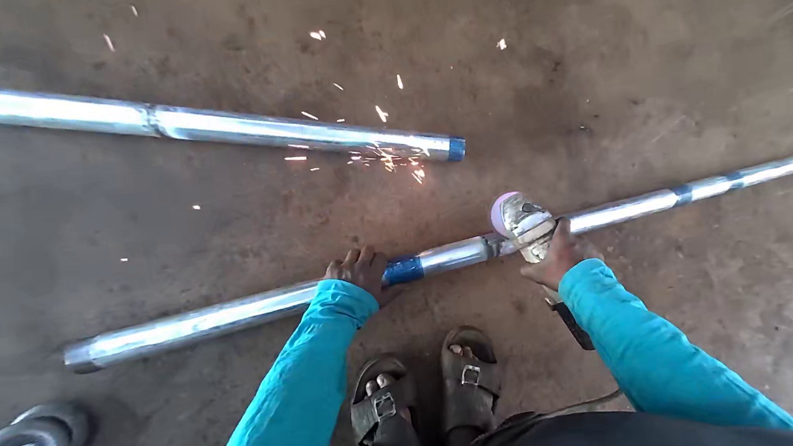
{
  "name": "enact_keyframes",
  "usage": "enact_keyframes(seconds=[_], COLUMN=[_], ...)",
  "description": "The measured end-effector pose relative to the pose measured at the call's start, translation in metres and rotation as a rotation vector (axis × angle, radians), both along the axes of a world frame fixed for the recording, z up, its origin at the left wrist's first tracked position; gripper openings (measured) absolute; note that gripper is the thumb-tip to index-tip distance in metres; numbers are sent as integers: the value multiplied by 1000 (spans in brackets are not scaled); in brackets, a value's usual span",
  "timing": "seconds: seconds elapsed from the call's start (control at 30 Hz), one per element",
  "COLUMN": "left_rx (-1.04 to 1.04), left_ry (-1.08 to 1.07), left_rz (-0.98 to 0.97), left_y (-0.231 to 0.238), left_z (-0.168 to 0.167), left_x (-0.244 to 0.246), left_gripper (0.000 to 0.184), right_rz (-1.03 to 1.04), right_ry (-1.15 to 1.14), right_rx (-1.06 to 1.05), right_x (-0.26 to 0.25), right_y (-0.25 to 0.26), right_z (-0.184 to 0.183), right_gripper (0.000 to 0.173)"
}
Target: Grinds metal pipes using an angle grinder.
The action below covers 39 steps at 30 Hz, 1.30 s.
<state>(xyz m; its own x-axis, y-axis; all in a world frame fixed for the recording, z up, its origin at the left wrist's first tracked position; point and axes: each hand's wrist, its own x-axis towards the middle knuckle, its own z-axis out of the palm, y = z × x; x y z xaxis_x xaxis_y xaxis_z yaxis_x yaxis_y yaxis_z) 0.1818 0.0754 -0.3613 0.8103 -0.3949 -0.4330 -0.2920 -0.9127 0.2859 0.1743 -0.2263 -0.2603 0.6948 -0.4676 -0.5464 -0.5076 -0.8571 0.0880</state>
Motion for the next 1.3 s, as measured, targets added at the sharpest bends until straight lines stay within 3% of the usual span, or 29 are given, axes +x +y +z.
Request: enact_keyframes(seconds=[0.33, 0.53, 1.3], left_rx=[11, 59, 59], left_ry=[18, 87, 140], left_rz=[-4, -11, -27], left_y=[1, 0, 1], left_z=[-3, 4, -3], left_x=[6, 17, 24], left_gripper=[73, 73, 73], right_rz=[-3, 15, -17], right_ry=[-38, -33, -43], right_rx=[30, 93, 57], right_x=[-5, -7, -9], right_y=[-13, 5, 1], right_z=[-7, -8, -9], right_gripper=[111, 109, 111])
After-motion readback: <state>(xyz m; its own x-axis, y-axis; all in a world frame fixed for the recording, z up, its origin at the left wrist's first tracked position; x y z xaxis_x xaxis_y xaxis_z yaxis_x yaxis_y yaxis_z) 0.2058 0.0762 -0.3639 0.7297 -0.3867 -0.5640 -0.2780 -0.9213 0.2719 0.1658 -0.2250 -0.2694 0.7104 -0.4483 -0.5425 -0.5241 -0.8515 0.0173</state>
